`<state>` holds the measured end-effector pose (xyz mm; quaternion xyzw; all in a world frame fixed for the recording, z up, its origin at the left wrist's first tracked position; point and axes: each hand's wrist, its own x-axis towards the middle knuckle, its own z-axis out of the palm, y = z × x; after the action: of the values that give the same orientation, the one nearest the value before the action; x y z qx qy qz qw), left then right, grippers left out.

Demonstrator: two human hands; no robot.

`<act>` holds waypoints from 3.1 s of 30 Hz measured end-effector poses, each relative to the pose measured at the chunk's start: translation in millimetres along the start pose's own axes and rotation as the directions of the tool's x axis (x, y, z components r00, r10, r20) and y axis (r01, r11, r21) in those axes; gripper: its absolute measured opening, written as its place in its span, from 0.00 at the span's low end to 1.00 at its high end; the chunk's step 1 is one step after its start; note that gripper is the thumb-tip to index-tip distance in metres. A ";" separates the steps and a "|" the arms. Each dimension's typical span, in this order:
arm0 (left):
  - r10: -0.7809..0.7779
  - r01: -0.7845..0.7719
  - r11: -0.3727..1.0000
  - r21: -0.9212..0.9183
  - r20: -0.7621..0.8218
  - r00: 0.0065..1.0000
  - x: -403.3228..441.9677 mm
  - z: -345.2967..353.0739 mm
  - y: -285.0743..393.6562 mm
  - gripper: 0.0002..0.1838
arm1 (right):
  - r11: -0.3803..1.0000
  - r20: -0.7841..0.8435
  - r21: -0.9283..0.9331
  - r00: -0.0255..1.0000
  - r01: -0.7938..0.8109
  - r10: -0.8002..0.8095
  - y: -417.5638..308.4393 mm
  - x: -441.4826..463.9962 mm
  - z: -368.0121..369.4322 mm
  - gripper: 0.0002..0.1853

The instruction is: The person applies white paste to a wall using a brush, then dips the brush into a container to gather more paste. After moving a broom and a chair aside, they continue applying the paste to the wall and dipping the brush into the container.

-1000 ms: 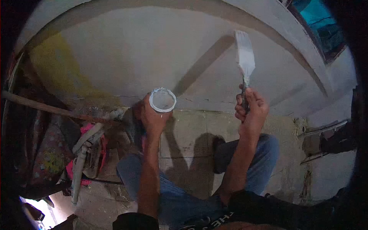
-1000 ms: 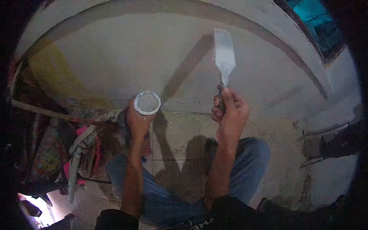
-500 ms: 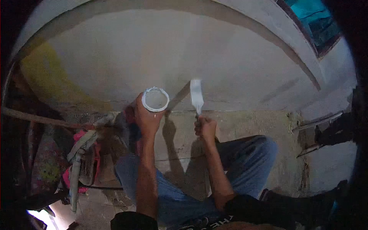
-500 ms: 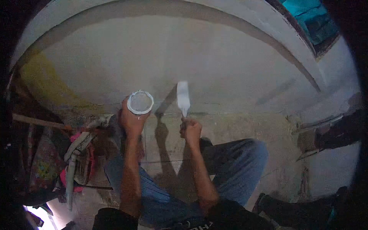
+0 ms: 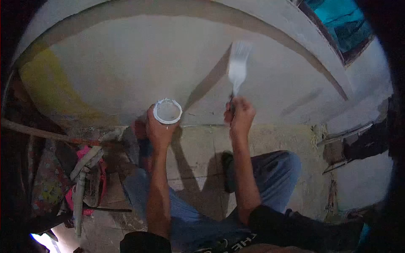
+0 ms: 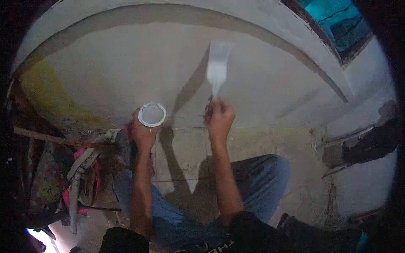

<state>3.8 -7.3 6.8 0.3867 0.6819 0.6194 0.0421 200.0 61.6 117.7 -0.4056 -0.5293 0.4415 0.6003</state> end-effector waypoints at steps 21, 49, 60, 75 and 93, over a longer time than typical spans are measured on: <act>-0.042 0.043 0.999 -0.023 0.065 0.997 0.4 -9.4 19.5 0.43 | 0.949 0.138 -0.033 0.939 -0.314 0.316 91.7 -51.3 -12.8 0.13; -0.035 0.064 0.988 0.143 -0.199 0.979 -16.2 23.7 32.2 0.48 | 0.964 0.108 -0.109 0.961 -0.244 0.255 101.2 -57.0 -45.8 0.13; 0.015 0.031 0.979 0.199 -0.226 0.974 -15.7 26.0 31.5 0.43 | 0.969 0.194 -0.142 0.954 -0.204 0.229 146.6 6.6 -15.3 0.13; -0.084 0.090 0.995 0.038 -0.129 0.988 -16.1 14.0 45.0 0.45 | 0.969 0.042 -0.085 0.971 -0.233 0.237 79.4 -44.5 -65.9 0.11; 0.009 -0.002 0.997 0.074 -0.092 0.996 -7.0 10.8 17.8 0.44 | 0.708 0.009 -0.308 0.742 -0.636 0.670 225.0 -50.1 -92.4 0.11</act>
<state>22.9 -3.9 17.0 0.3609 0.7047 0.6109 -0.0053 266.7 75.0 -121.1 -0.6214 -0.4441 0.5677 0.3071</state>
